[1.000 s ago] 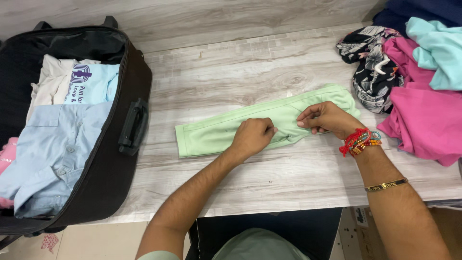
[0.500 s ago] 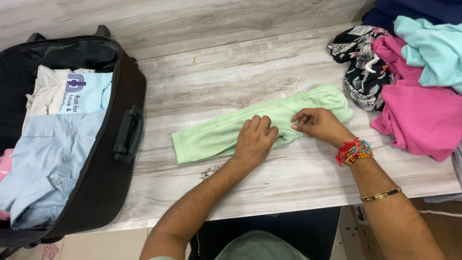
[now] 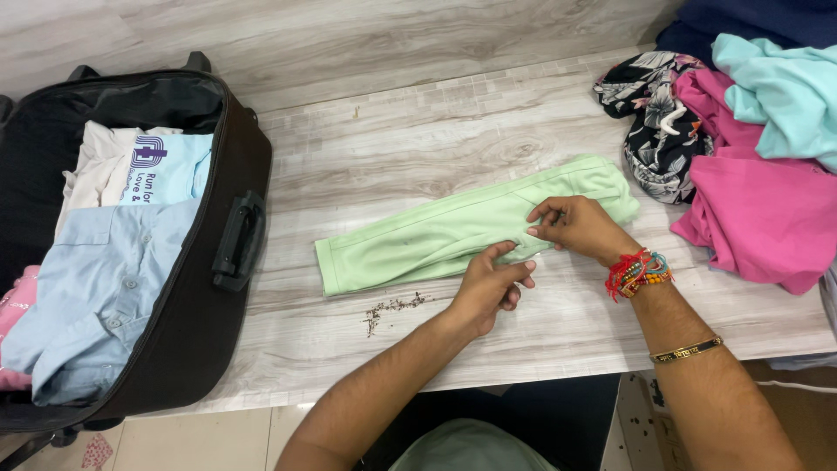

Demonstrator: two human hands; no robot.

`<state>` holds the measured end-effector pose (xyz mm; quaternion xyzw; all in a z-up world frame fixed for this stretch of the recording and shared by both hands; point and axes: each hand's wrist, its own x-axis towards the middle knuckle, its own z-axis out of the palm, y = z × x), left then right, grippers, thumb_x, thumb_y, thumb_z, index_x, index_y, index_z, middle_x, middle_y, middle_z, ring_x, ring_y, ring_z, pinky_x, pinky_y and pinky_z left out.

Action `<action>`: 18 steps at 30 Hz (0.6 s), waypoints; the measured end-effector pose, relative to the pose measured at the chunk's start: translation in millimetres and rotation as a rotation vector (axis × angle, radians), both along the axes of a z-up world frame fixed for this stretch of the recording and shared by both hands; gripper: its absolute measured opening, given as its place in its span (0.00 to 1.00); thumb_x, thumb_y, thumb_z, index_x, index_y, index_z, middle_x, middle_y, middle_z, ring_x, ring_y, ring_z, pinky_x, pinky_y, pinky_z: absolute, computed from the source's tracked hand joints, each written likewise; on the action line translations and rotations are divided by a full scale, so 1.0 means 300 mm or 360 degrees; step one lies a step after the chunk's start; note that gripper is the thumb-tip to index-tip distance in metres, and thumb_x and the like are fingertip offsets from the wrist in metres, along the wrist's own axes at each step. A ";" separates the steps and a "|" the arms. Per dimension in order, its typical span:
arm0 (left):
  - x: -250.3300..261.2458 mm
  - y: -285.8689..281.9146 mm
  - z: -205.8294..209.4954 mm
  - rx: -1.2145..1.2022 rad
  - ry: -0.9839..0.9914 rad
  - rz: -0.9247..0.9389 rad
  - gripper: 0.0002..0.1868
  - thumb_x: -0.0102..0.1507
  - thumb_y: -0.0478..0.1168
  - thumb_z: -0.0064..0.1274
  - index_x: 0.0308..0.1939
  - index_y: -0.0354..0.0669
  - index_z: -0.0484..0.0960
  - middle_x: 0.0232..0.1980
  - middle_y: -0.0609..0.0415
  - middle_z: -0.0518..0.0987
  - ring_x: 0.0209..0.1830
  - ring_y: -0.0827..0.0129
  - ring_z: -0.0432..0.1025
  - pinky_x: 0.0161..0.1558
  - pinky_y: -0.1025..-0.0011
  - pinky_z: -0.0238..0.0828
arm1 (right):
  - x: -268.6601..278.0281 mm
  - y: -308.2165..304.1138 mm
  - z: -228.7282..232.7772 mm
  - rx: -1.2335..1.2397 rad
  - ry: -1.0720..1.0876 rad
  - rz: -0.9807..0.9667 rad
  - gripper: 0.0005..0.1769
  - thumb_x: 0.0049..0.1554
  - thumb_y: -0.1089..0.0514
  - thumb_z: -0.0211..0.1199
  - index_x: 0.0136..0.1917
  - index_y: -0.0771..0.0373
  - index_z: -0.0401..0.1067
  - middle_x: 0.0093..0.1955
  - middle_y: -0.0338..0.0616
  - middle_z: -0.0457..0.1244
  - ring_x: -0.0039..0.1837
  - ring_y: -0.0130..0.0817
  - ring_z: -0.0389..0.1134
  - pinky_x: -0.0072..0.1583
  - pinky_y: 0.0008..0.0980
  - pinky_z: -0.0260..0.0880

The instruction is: The person folds a light blue shirt, a pair of green pants, a pink hoodie, and a turquoise shirt, placing each folded item into an open suitcase.

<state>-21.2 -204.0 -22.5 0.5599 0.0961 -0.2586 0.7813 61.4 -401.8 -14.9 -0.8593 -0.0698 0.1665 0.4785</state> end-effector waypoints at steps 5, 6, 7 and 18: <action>0.020 -0.010 -0.070 -0.0166 0.0161 0.0018 0.31 0.63 0.37 0.62 0.64 0.22 0.68 0.30 0.56 0.77 0.18 0.83 0.63 0.18 0.80 0.56 | 0.004 -0.003 -0.009 0.0025 0.0022 -0.0005 0.14 0.52 0.56 0.73 0.49 0.65 0.79 0.34 0.36 0.65 0.33 0.23 0.64 0.36 0.26 0.66; 0.020 -0.017 -0.067 -0.0126 0.0190 0.0022 0.29 0.62 0.38 0.62 0.62 0.27 0.69 0.30 0.56 0.77 0.18 0.83 0.63 0.18 0.80 0.56 | 0.006 -0.003 -0.012 0.0036 0.0020 0.0005 0.14 0.52 0.56 0.73 0.50 0.65 0.79 0.34 0.36 0.65 0.33 0.24 0.64 0.37 0.26 0.65; 0.022 -0.025 -0.059 -0.0087 0.0220 0.0026 0.27 0.62 0.38 0.62 0.61 0.32 0.70 0.29 0.57 0.77 0.18 0.83 0.63 0.19 0.80 0.57 | 0.007 -0.004 -0.012 0.0047 0.0019 0.0014 0.14 0.52 0.57 0.73 0.50 0.65 0.79 0.34 0.37 0.65 0.33 0.24 0.64 0.37 0.26 0.65; 0.017 -0.036 -0.057 -0.0015 0.0216 0.0238 0.10 0.63 0.39 0.63 0.40 0.41 0.77 0.29 0.59 0.75 0.21 0.80 0.65 0.21 0.77 0.62 | 0.009 -0.021 0.027 0.0135 0.0073 -0.0161 0.14 0.56 0.56 0.69 0.54 0.62 0.79 0.37 0.40 0.66 0.33 0.23 0.65 0.36 0.25 0.64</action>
